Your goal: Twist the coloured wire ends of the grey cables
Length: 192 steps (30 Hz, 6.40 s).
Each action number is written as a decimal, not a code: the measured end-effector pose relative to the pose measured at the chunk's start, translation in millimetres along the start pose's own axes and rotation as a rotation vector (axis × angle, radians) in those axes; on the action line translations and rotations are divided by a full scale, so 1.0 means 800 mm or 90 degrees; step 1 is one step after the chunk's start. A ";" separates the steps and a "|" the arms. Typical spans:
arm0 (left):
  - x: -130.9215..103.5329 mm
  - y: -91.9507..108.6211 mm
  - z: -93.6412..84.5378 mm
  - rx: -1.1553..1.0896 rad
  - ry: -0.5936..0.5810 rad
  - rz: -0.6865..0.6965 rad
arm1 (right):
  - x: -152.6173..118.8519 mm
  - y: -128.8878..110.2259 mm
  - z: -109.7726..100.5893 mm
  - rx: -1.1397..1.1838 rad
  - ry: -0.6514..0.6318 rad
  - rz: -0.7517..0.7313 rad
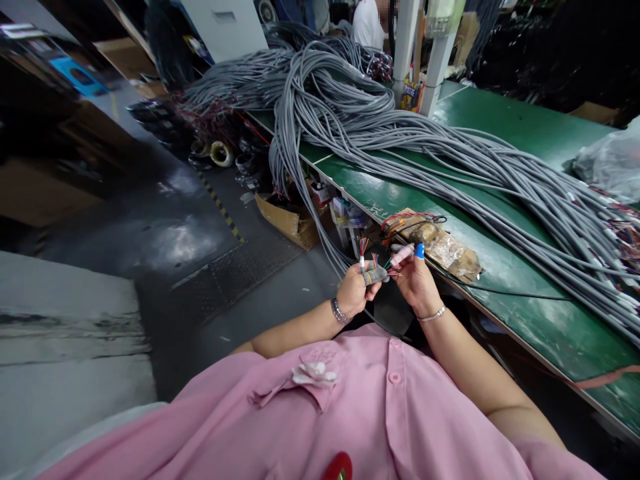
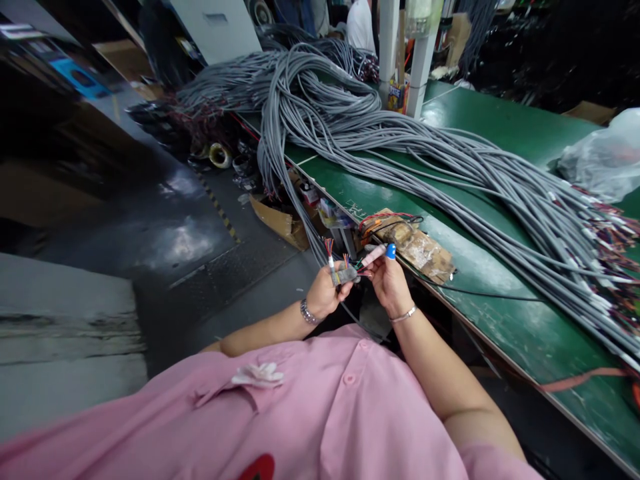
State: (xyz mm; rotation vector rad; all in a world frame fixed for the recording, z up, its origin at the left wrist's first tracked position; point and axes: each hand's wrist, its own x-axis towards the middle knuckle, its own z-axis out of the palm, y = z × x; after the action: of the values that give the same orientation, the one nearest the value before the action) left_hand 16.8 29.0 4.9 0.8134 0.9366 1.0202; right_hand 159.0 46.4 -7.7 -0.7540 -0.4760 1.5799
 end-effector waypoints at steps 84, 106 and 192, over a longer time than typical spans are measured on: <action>-0.023 -0.009 0.001 0.016 0.070 0.011 | -0.026 -0.017 -0.013 -0.162 -0.095 0.170; -0.025 -0.021 -0.007 0.080 0.011 -0.036 | -0.053 -0.008 -0.022 -0.314 -0.079 0.067; -0.009 -0.016 0.005 -0.024 -0.062 -0.022 | -0.012 -0.013 -0.002 -0.056 0.063 0.077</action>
State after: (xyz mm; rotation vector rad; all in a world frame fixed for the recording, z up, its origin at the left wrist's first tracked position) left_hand 22.7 17.8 -3.5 0.8049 0.8437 0.9573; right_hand 167.4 38.7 0.2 -0.9390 -0.4354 1.6333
